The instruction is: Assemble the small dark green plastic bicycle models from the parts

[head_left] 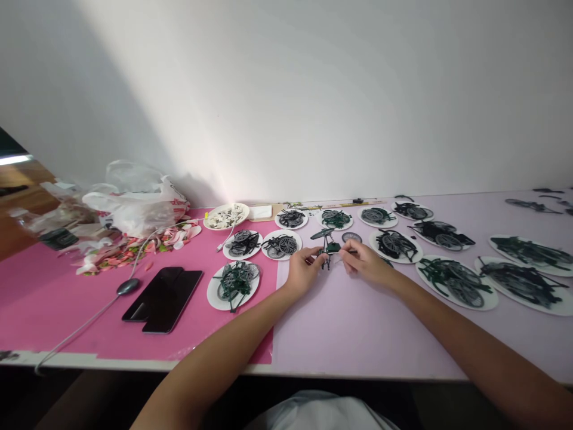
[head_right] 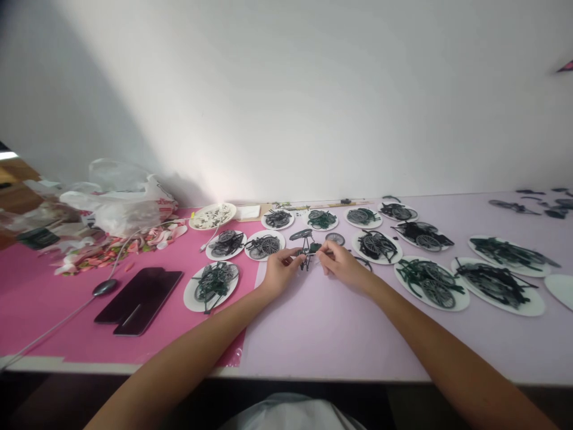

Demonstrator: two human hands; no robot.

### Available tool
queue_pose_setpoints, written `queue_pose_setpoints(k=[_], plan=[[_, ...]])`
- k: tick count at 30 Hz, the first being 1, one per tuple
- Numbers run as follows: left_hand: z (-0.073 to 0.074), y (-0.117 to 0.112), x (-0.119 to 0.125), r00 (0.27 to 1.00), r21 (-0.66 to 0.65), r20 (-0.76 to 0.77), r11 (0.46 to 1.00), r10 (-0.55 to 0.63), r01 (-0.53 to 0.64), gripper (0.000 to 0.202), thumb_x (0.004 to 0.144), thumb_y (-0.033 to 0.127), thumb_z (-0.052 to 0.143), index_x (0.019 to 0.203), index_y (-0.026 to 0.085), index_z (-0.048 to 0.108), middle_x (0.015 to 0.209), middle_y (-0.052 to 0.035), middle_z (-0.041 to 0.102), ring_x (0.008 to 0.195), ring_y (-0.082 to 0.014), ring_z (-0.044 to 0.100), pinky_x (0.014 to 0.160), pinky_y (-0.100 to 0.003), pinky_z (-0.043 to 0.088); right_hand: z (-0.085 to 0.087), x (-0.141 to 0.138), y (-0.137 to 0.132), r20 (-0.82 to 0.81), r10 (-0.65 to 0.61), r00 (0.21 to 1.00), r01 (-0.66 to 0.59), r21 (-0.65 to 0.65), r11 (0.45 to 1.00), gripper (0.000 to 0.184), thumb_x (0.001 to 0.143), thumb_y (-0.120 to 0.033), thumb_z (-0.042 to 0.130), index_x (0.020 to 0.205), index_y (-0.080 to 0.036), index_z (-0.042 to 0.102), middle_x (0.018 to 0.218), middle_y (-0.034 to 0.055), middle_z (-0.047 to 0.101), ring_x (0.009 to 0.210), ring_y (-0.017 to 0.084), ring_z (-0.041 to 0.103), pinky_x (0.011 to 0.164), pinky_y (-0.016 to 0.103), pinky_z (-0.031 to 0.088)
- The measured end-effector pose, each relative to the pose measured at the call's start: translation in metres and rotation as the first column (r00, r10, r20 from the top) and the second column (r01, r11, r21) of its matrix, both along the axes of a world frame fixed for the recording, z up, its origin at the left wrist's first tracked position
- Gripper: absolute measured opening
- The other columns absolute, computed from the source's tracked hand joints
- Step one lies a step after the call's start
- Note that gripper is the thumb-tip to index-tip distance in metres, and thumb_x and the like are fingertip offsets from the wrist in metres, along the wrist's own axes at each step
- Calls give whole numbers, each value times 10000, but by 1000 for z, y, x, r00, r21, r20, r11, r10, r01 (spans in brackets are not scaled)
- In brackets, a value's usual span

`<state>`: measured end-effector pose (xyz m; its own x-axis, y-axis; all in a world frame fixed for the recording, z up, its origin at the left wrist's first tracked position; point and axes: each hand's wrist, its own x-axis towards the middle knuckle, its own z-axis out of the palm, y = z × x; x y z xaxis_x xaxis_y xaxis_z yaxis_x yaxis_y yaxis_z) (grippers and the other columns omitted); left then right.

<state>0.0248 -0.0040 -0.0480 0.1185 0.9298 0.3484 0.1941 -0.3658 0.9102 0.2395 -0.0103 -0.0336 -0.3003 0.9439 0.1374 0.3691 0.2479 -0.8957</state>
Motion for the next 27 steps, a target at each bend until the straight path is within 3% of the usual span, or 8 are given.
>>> queue_pose_setpoints(k=[8, 18, 27], plan=[[-1, 0, 0, 1000, 0, 0, 1000, -18, 18, 389, 857, 440, 718, 1082, 136, 811, 855, -97, 770, 590, -126, 550, 565, -244, 442, 4, -3, 2, 95, -53, 994, 48, 57, 997, 526, 995, -688, 396, 763, -231, 513, 559, -19, 535, 559, 177, 552, 601, 317, 441], [0, 0, 0, 1000, 4, -5, 1000, -15, 15, 356, 856, 435, 714, 1041, 151, 822, 776, -69, 745, 569, -128, 547, 560, -248, 426, -4, -2, 0, -54, 22, 998, -22, -11, 1000, 264, 988, -511, 514, 940, -257, 460, 681, -34, 585, 616, 168, 544, 606, 305, 437], [-1, 2, 0, 999, -24, 28, 999, -28, 28, 345, 846, 412, 718, 1025, 135, 819, 708, -53, 716, 556, -125, 526, 546, -242, 402, -1, -1, 1, -16, 24, 1000, -24, 3, 1000, 369, 1009, -580, 488, 859, -247, 437, 615, -50, 560, 588, 159, 542, 627, 307, 432]])
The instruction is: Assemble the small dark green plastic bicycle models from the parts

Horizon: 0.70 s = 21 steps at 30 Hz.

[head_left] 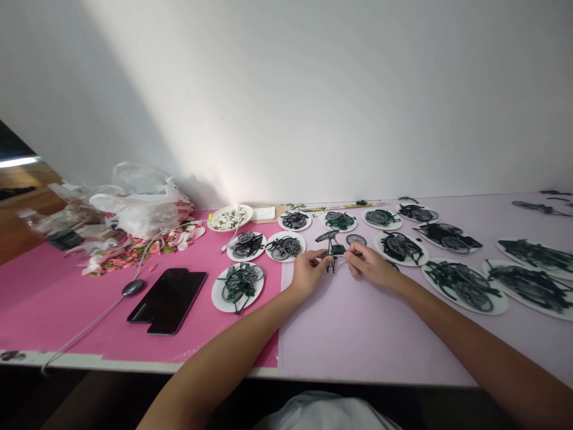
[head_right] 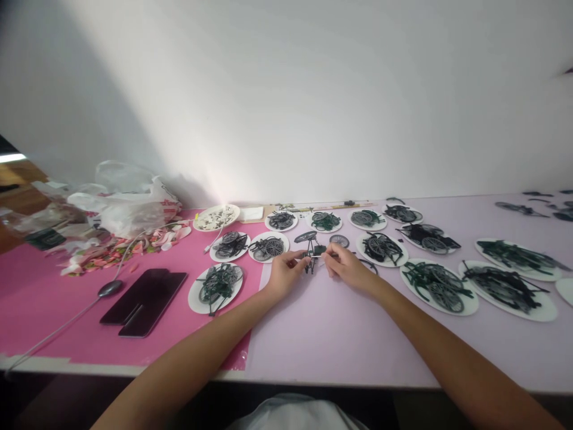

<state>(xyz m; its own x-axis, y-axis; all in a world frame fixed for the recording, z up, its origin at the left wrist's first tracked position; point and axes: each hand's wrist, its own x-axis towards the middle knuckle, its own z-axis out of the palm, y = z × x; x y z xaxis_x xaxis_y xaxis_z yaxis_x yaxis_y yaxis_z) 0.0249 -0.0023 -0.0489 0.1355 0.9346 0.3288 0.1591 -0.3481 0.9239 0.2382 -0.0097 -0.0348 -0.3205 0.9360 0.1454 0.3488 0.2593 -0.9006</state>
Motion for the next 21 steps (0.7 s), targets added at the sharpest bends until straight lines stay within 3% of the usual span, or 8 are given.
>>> queue_pose_setpoints(k=[3, 8, 15, 21], plan=[[0, 0, 0, 1000, 1, 0, 1000, -2, 2, 353, 846, 416, 720, 1036, 136, 818, 704, -55, 714, 558, -128, 525, 542, -242, 403, 0, -1, 1, 30, -3, 1000, 1, 37, 999, 432, 1019, -605, 454, 781, -247, 404, 566, -54, 528, 563, 160, 538, 653, 320, 441], [1, 0, 0, 1000, -4, -4, 1000, -14, 14, 364, 844, 429, 720, 1026, 130, 820, 723, -56, 718, 564, -122, 517, 544, -236, 405, 0, -2, 1, 74, -29, 997, 26, 42, 999, 476, 1033, -623, 390, 776, -234, 484, 568, -32, 531, 577, 168, 532, 650, 327, 433], [2, -1, 0, 1000, -21, -15, 1000, -12, 12, 367, 846, 406, 709, 1059, 127, 816, 704, -44, 714, 559, -114, 499, 549, -231, 388, -3, -1, -2, -107, 15, 994, -21, -49, 999, 284, 1018, -527, 497, 924, -264, 453, 640, -56, 559, 596, 163, 520, 607, 303, 421], [1, 0, 1, 1000, -17, -16, 1000, 2, -2, 347, 844, 394, 711, 1033, 124, 820, 709, -49, 716, 561, -118, 508, 547, -235, 389, 0, -1, -1, -93, 9, 996, -11, -20, 1000, 314, 1012, -543, 514, 896, -263, 431, 618, -63, 549, 581, 160, 520, 611, 308, 421]])
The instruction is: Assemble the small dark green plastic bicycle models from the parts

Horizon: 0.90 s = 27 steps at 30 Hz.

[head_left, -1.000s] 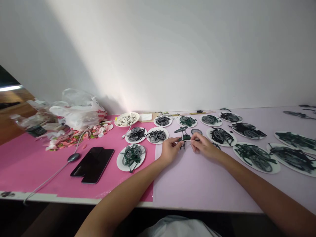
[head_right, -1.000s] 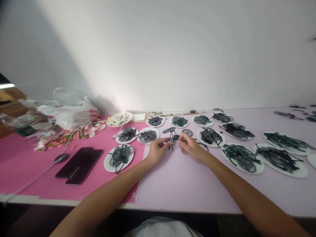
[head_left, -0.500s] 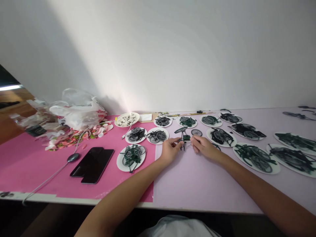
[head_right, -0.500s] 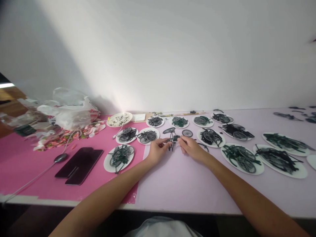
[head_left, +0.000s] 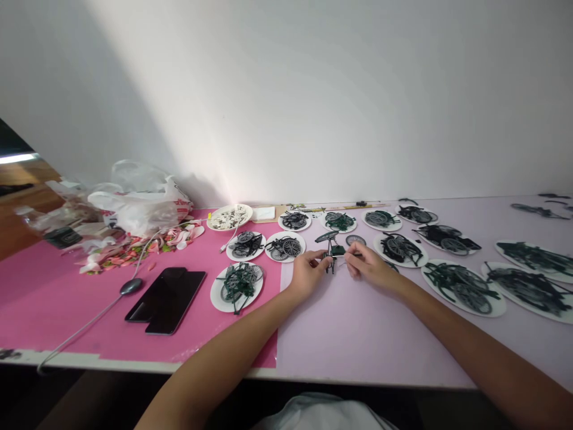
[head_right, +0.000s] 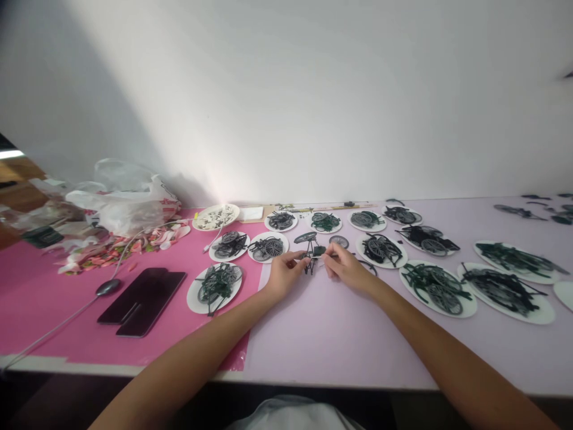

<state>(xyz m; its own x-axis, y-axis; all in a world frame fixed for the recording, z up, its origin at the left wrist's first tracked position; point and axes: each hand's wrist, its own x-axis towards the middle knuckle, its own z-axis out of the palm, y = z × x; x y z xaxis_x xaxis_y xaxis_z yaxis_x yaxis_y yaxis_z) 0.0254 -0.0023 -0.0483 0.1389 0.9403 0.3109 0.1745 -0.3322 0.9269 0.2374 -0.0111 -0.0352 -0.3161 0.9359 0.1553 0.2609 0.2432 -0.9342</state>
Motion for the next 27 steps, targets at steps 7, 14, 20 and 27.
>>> queue_pose_setpoints(k=[7, 14, 20, 27], plan=[[0, -1, 0, 1000, 8, 4, 1000, -5, 5, 354, 839, 395, 722, 1059, 136, 816, 743, -54, 727, 569, -118, 519, 553, -235, 399, 3, -1, 2, 172, -30, 985, 11, 111, 994, 467, 1027, -607, 424, 727, -248, 423, 563, -30, 535, 558, 172, 543, 621, 328, 435], [0, -1, 0, 1000, 16, 3, 1000, -10, 10, 366, 842, 408, 724, 1061, 129, 814, 727, -55, 721, 569, -120, 517, 554, -238, 398, 0, 0, 2, 90, -19, 996, 13, 61, 998, 406, 1002, -600, 468, 804, -246, 480, 567, -39, 532, 554, 165, 518, 589, 310, 429], [-1, 0, 0, 1000, 15, -4, 1000, -9, 9, 344, 838, 402, 726, 1034, 135, 821, 730, -53, 726, 561, -115, 501, 549, -234, 397, -1, 3, 3, 55, 27, 998, -26, -8, 1000, 304, 983, -545, 527, 910, -256, 463, 649, -39, 598, 603, 166, 548, 614, 309, 444], [-3, 2, 0, 1000, 5, -4, 1000, -10, 10, 345, 842, 406, 723, 1051, 149, 821, 750, -56, 731, 574, -121, 529, 550, -235, 403, 2, 1, 3, 139, 5, 990, -14, 66, 998, 403, 1017, -597, 451, 807, -256, 399, 594, -43, 554, 584, 169, 550, 626, 319, 447]])
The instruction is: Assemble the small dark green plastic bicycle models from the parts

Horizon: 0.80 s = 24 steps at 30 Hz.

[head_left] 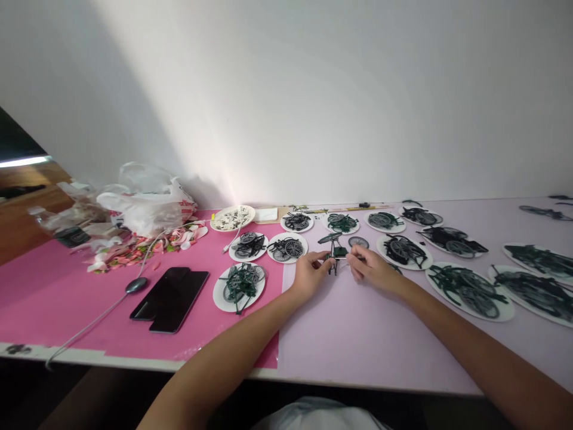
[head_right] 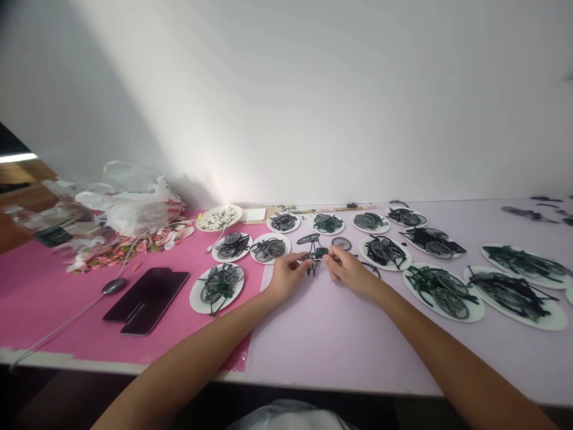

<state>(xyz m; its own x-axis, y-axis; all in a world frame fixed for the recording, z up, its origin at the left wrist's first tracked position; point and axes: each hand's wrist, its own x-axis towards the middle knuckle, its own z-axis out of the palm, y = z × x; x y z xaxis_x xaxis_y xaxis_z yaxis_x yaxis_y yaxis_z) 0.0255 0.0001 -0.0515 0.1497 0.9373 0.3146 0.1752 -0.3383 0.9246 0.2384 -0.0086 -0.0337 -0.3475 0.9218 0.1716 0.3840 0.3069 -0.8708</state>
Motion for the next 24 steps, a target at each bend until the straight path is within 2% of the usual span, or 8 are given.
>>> queue_pose_setpoints(k=[5, 11, 16, 18, 20, 22, 24], plan=[[3, -4, 0, 1000, -2, 4, 1000, -1, 1, 359, 834, 409, 735, 1075, 156, 819, 795, -68, 747, 596, -125, 550, 559, -235, 415, 3, 0, 1, 85, -38, 996, 33, 63, 997, 489, 1007, -634, 426, 715, -243, 460, 575, -11, 560, 568, 175, 557, 596, 320, 445], [7, -5, -1, 998, -59, 59, 998, -27, 31, 395, 838, 423, 741, 1091, 128, 807, 766, -70, 756, 552, -115, 546, 556, -240, 430, 9, 7, 2, 149, -97, 984, 80, 114, 990, 484, 990, -634, 451, 781, -231, 617, 586, -3, 581, 531, 170, 528, 526, 308, 392], [8, -4, -1, 980, -124, 195, 990, -36, 61, 468, 819, 472, 770, 1110, 107, 785, 850, -96, 774, 564, -126, 616, 571, -252, 464, 11, 9, 6, 21, -214, 977, 206, 202, 957, 516, 1013, -645, 386, 719, -241, 510, 641, 12, 589, 607, 174, 527, 596, 309, 436], [9, -4, -1, 968, -132, 240, 986, -67, 100, 494, 807, 508, 781, 1103, 111, 779, 941, -116, 780, 588, -132, 651, 553, -242, 448, 8, 7, 8, -26, -275, 961, 276, 153, 949, 470, 966, -667, 487, 760, -245, 474, 691, 7, 602, 640, 175, 532, 582, 299, 444], [10, -5, 0, 957, -137, 273, 981, -93, 134, 523, 801, 534, 787, 1109, 112, 767, 1001, -131, 776, 595, -131, 673, 530, -228, 423, 5, 3, 8, -83, -289, 954, 294, 47, 955, 465, 889, -670, 622, 811, -254, 431, 758, -7, 601, 671, 172, 545, 558, 283, 456], [10, -6, 0, 949, -139, 295, 978, -110, 156, 553, 796, 557, 789, 1122, 113, 751, 1030, -138, 771, 590, -129, 683, 517, -219, 409, 2, -2, 8, -190, -243, 951, 236, -55, 970, 508, 834, -646, 710, 829, -260, 380, 821, -16, 587, 721, 170, 570, 566, 277, 491], [11, -6, 1, 945, -138, 302, 975, -128, 176, 572, 794, 576, 784, 1130, 116, 735, 1052, -139, 767, 591, -126, 689, 518, -215, 409, -1, -8, 7, -312, -202, 929, 179, -101, 979, 552, 803, -615, 764, 829, -261, 341, 855, -19, 568, 769, 171, 594, 585, 277, 523]])
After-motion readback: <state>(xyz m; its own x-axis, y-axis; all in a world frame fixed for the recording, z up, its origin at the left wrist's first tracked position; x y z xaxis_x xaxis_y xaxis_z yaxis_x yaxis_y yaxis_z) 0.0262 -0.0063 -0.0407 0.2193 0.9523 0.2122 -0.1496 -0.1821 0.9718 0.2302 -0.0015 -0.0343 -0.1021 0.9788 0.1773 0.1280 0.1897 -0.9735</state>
